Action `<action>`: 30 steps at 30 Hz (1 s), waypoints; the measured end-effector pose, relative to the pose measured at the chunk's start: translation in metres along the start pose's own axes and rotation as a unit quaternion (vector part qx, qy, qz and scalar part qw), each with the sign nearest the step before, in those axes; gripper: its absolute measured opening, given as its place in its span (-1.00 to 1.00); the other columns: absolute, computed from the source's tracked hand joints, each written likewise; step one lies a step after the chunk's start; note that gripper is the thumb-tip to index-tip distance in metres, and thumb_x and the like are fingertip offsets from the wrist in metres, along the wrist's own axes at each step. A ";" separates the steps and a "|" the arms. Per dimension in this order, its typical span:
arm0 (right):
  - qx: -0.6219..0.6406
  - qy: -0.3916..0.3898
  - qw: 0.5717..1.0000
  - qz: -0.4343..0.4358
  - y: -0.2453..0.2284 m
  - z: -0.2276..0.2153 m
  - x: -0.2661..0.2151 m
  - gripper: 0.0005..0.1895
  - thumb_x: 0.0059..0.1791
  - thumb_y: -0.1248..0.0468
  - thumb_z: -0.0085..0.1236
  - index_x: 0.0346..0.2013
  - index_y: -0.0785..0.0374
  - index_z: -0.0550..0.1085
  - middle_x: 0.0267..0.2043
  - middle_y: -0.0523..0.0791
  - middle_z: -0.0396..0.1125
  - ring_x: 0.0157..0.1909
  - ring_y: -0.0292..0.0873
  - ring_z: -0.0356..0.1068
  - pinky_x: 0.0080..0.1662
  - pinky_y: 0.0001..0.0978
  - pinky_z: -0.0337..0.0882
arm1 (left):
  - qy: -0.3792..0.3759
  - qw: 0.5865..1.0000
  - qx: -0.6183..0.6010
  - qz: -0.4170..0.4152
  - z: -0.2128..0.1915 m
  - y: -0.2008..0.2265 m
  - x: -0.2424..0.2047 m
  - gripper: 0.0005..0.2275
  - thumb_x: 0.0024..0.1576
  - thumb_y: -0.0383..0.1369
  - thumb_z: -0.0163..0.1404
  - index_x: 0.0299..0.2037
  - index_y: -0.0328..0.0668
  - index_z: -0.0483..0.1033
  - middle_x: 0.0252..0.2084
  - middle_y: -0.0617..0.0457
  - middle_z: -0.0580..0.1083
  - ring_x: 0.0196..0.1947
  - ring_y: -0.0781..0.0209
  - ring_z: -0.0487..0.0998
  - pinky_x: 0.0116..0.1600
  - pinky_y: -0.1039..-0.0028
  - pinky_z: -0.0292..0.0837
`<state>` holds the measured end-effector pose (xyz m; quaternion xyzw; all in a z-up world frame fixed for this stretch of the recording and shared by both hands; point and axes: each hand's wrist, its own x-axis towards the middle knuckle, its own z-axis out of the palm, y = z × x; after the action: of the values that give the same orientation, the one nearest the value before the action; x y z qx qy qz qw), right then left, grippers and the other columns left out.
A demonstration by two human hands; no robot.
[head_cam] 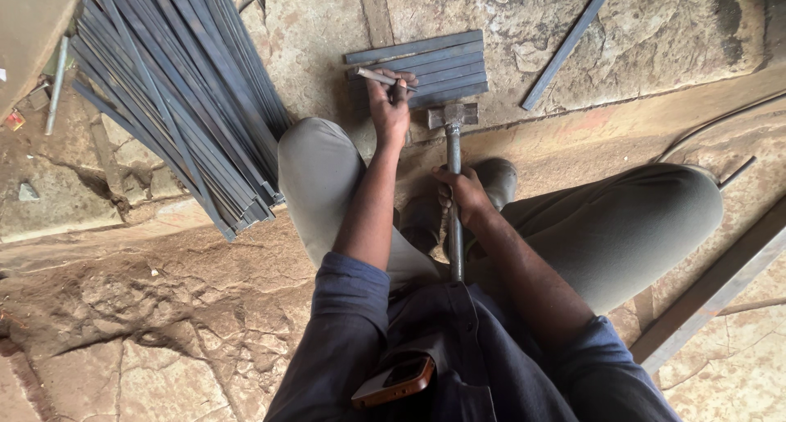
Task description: The person sits on the floor and uses a hammer and a metal punch to drive indentations into a stack of metal rods. They repeatedly align the punch on the rods and strike it with the hammer, occasionally adjusting the stack or picking up new rods from a pile nearby.
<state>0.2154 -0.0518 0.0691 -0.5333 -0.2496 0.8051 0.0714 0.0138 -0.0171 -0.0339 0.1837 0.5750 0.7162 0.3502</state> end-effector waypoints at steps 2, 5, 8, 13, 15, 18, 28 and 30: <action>0.000 0.003 1.000 0.003 0.000 0.001 -0.001 -0.76 -0.01 0.21 0.22 -0.30 0.22 0.31 -0.63 -0.20 0.17 -0.68 -0.28 0.17 -0.63 -0.38 0.20 | -0.014 0.998 0.029 0.047 -0.001 -0.004 0.002 -0.82 0.32 -0.63 -0.16 0.02 -0.18 0.18 -0.10 -0.11 0.53 -0.11 0.14 0.61 0.04 0.34 0.57; 0.006 0.001 1.000 -0.003 0.001 0.001 -0.001 -0.75 -0.02 0.21 0.22 -0.32 0.22 0.31 -0.64 -0.20 0.16 -0.69 -0.28 0.16 -0.63 -0.38 0.19 | -0.015 0.987 0.123 0.106 0.004 0.002 0.002 -0.84 0.30 -0.61 -0.08 -0.02 -0.18 0.25 -0.10 -0.05 0.59 -0.09 0.19 0.66 0.04 0.41 0.60; 0.019 -0.005 1.000 -0.018 0.004 -0.001 0.001 -0.74 -0.01 0.19 0.23 -0.32 0.23 0.33 -0.64 -0.20 0.15 -0.69 -0.28 0.14 -0.63 -0.38 0.17 | 0.013 0.960 0.250 0.128 0.011 0.024 -0.007 -0.86 0.25 -0.56 0.05 -0.07 -0.20 0.36 -0.17 0.00 0.62 -0.19 0.24 0.67 -0.12 0.42 0.57; -0.008 0.007 0.993 -0.114 0.001 -0.013 -0.001 -0.69 0.06 0.15 0.27 -0.30 0.27 0.35 -0.57 -0.22 0.19 -0.64 -0.30 0.16 -0.58 -0.39 0.22 | 0.006 0.925 0.327 0.193 0.024 0.051 -0.015 -0.89 0.19 -0.51 0.14 -0.17 -0.20 0.45 -0.25 0.03 0.62 -0.27 0.19 0.70 -0.19 0.37 0.57; -0.076 0.106 0.986 -0.106 -0.011 -0.026 -0.004 -0.71 0.03 0.05 0.20 -0.16 0.04 0.29 -0.54 -0.25 0.24 -0.62 -0.34 0.19 -0.59 -0.39 0.24 | 0.005 0.895 0.362 0.262 0.026 0.053 -0.015 -0.88 0.18 -0.50 0.17 -0.20 -0.20 0.46 -0.25 -0.03 0.60 -0.25 0.08 0.70 -0.17 0.34 0.58; -0.048 -0.071 0.948 -0.305 -0.045 -0.057 -0.013 -0.49 0.21 -0.20 -0.11 -0.14 0.21 0.30 -0.45 -0.20 0.23 -0.57 -0.30 0.21 -0.56 -0.41 0.26 | -0.030 0.903 0.366 0.224 0.025 0.054 -0.016 -0.92 0.22 -0.53 0.12 -0.14 -0.21 0.51 -0.20 -0.05 0.63 -0.19 0.04 0.72 -0.17 0.34 0.61; -0.649 0.082 0.683 -0.325 -0.187 -0.013 -0.097 -0.59 0.18 -0.03 -0.11 0.08 0.25 0.32 -0.44 -0.06 0.33 -0.61 -0.17 0.27 -0.60 -0.28 0.29 | -0.048 0.891 0.383 0.239 0.028 0.060 -0.020 -0.86 0.21 -0.51 0.08 -0.05 -0.23 0.48 -0.17 -0.07 0.63 -0.18 -0.04 0.69 -0.15 0.26 0.62; -0.703 0.084 0.665 -0.238 -0.184 0.005 -0.086 -0.63 0.19 0.03 -0.09 0.08 0.27 0.33 -0.48 -0.03 0.35 -0.65 -0.14 0.26 -0.63 -0.24 0.28 | -0.054 0.884 0.409 0.220 0.029 0.063 -0.020 -0.87 0.26 -0.49 0.08 -0.02 -0.23 0.48 -0.17 -0.07 0.63 -0.19 -0.08 0.67 -0.15 0.20 0.60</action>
<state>0.2192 0.0731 0.2293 -0.4135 -0.8526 0.2982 -0.1150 0.0287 -0.0174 0.0367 0.4705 0.7423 0.4648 0.1076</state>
